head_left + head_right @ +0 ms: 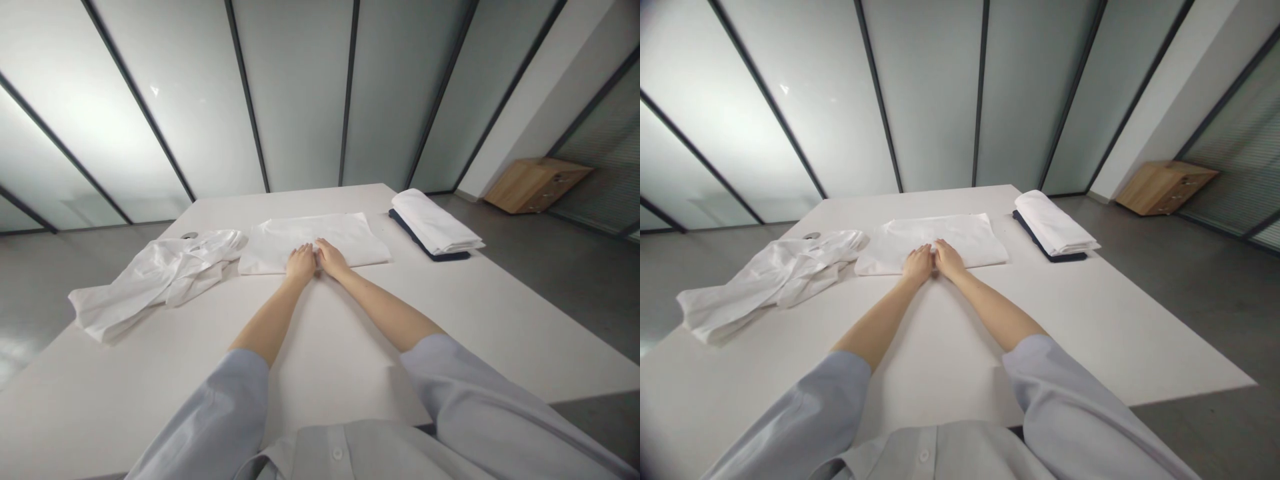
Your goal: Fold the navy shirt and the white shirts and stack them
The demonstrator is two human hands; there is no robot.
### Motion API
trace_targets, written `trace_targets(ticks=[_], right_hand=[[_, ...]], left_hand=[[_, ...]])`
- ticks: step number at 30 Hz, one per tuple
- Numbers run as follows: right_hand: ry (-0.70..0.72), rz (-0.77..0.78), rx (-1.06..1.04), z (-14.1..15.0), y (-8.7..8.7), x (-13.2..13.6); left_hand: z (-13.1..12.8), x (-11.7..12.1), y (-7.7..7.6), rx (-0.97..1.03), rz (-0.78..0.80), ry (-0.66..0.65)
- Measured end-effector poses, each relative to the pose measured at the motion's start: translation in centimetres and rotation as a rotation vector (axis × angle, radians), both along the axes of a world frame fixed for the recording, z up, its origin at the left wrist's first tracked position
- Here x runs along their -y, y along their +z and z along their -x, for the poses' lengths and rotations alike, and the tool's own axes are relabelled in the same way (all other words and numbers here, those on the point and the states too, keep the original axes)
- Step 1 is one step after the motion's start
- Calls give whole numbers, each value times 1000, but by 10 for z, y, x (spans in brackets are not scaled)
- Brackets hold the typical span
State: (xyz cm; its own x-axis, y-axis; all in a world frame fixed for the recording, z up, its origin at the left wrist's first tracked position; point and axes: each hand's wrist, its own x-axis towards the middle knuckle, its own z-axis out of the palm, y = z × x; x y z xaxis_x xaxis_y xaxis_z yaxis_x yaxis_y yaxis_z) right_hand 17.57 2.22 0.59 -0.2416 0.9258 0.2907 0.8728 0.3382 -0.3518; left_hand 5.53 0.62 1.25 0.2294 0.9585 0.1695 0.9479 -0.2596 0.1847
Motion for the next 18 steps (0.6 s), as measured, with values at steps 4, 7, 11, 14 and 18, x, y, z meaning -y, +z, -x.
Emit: trace_targets(ticks=[4,7,11,14,18], right_hand=[[47,91,73,-1,-3,1],[21,111,189,-5,-7,3],[-81,103,262,-10,-14,4],[-125,140,261,-13,-16,4],[-173,196,256,-22,-13,2]], left_hand=[[-3,0,-5,-36,19,63],[-3,1,-10,-75,73,127],[-1,0,-11,-74,108,157],[6,-2,-9,-66,143,193],[25,-5,-7,-77,155,247]])
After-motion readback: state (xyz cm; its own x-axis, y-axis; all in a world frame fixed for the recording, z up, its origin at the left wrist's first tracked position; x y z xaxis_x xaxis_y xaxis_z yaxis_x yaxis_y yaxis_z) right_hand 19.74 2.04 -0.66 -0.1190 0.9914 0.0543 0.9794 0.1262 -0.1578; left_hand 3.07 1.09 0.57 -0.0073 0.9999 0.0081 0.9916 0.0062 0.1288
